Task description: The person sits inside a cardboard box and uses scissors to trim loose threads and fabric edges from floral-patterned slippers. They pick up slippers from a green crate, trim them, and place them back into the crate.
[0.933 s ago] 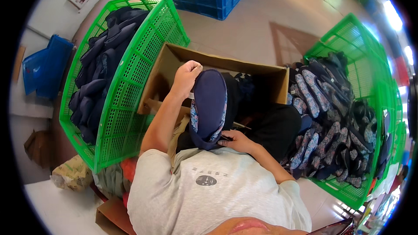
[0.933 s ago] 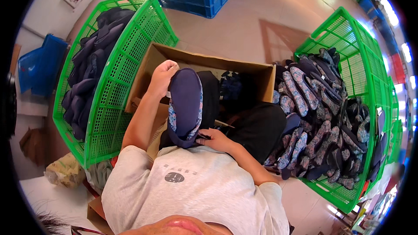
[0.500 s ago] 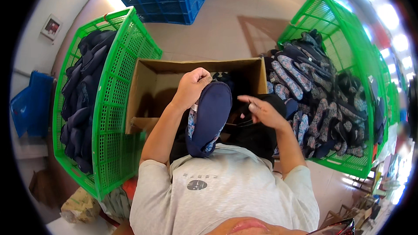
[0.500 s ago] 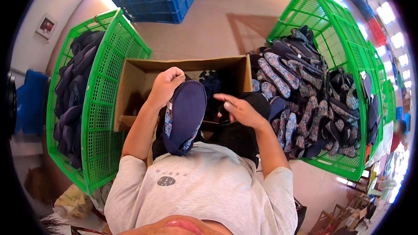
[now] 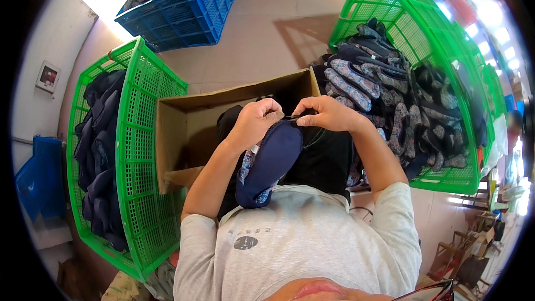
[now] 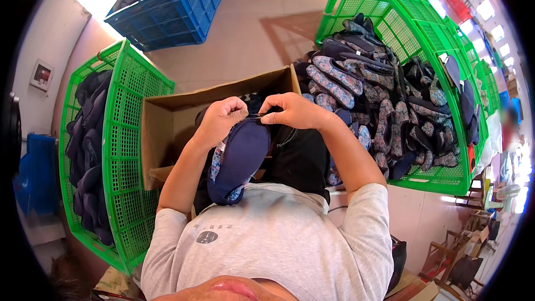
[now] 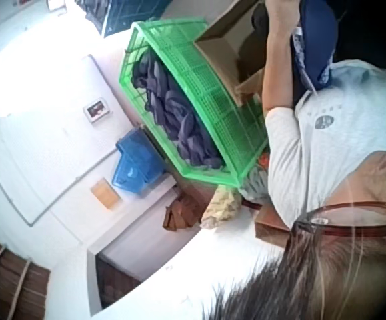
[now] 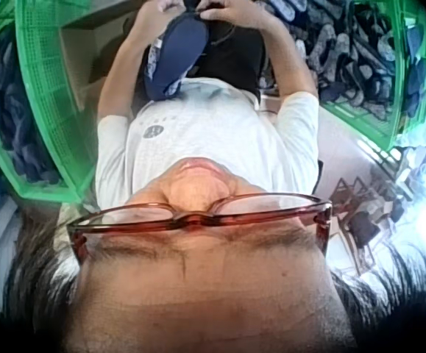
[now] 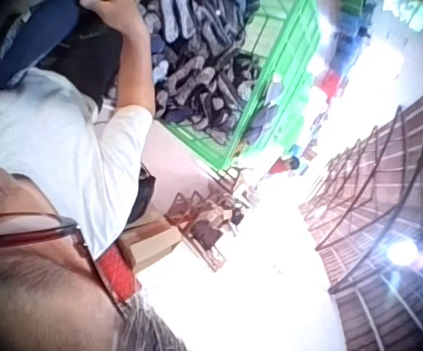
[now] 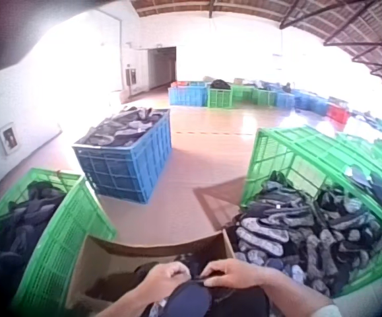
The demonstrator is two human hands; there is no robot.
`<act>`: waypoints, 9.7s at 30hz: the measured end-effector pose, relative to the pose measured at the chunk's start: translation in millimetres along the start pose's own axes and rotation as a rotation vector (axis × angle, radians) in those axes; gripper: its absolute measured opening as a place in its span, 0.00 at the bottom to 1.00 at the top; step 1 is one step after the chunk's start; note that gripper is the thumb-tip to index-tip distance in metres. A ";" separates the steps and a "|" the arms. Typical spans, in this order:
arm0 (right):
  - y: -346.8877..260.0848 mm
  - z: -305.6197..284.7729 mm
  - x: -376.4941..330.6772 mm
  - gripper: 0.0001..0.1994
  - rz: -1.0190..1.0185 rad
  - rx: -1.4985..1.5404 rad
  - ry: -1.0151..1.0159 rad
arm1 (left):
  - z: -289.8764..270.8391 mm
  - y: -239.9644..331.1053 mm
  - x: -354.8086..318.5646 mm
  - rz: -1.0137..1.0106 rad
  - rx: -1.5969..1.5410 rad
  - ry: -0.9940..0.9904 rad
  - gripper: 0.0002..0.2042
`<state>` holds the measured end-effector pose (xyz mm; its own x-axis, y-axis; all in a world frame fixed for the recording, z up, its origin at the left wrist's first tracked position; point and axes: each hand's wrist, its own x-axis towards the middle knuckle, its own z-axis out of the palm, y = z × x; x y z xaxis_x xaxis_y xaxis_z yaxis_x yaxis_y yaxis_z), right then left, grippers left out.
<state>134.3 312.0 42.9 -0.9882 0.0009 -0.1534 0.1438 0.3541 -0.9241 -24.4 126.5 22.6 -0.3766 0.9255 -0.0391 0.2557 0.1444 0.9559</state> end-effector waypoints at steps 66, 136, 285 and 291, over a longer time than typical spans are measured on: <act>24.3 25.6 -16.1 0.13 0.121 0.686 0.202 | -1.1 -2.5 -86.3 -0.433 -0.989 -0.070 0.25; 100.7 143.6 -9.7 0.22 0.031 0.410 0.108 | 18.9 -66.9 -71.1 0.283 0.680 0.201 0.05; 67.5 144.6 87.3 0.23 0.403 0.667 0.365 | 8.2 -167.1 -91.2 -0.284 -0.059 0.633 0.13; 86.0 140.5 91.5 0.26 0.480 0.893 0.398 | 32.9 -149.1 -107.5 -0.412 -0.503 0.557 0.16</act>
<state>63.8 211.2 -99.9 -0.7420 0.3176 -0.5903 0.3474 -0.5710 -0.7438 7.3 17.0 -125.3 -0.7691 0.5071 -0.3890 -0.3737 0.1370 0.9174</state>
